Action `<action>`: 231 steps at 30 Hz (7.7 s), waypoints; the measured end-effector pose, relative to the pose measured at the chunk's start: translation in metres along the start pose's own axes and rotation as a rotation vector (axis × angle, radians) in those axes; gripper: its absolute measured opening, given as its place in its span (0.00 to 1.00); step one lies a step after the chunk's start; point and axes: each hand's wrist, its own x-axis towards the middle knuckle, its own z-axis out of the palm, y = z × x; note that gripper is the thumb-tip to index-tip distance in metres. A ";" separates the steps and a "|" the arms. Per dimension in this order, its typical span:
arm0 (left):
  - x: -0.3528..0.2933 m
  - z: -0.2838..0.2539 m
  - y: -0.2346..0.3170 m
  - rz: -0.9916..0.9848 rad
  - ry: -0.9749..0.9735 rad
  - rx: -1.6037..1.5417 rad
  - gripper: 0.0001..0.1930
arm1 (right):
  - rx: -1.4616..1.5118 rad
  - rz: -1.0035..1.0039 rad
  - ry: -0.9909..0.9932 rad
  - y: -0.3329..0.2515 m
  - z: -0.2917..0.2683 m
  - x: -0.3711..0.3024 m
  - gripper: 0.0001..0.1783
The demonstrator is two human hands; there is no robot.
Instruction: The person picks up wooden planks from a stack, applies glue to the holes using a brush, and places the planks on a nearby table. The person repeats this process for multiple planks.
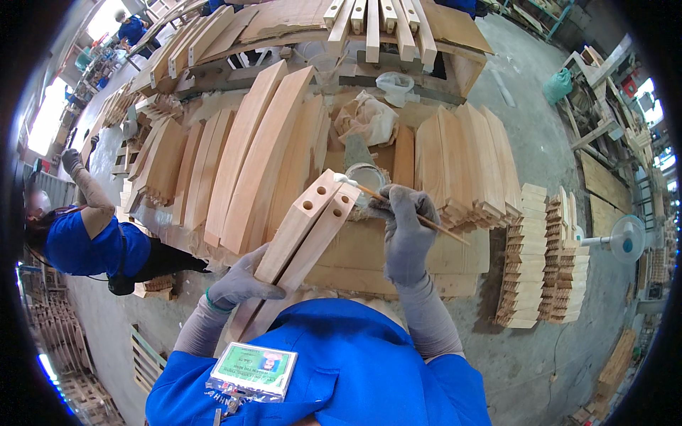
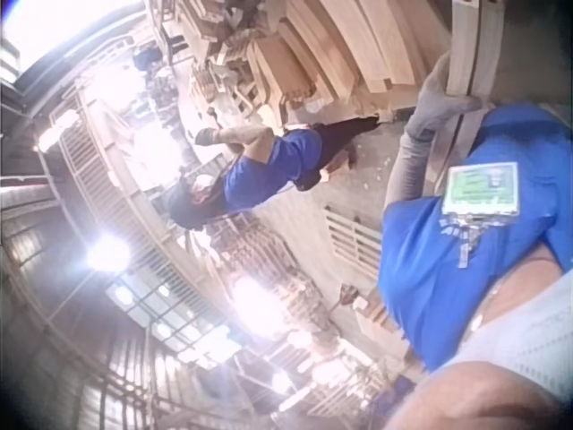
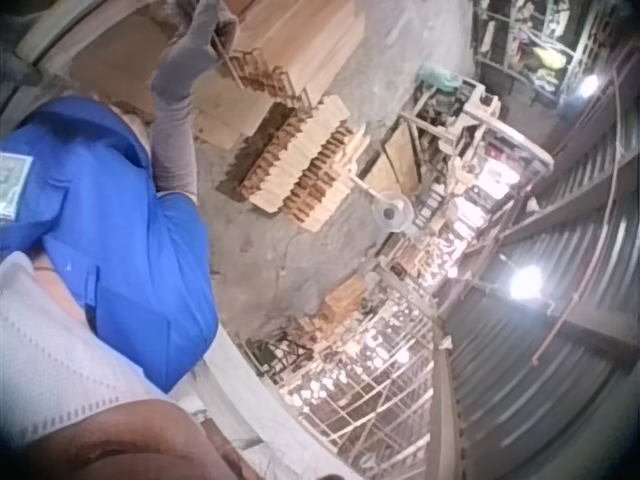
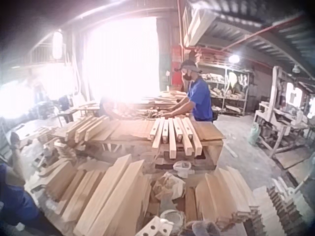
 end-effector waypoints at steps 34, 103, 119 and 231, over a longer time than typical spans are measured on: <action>0.007 -0.003 -0.006 0.047 -0.006 0.100 0.46 | -0.564 0.133 -0.478 -0.074 0.043 0.001 0.03; -0.006 0.008 0.018 -0.001 0.078 -0.021 0.45 | -0.044 -0.042 -0.078 -0.007 -0.007 0.010 0.03; -0.012 -0.014 -0.007 -0.067 0.242 -0.016 0.36 | -0.403 0.077 -0.020 0.086 -0.085 0.048 0.04; -0.004 0.000 0.016 0.025 0.136 -0.009 0.39 | -0.343 -0.136 -0.356 -0.080 0.014 0.027 0.05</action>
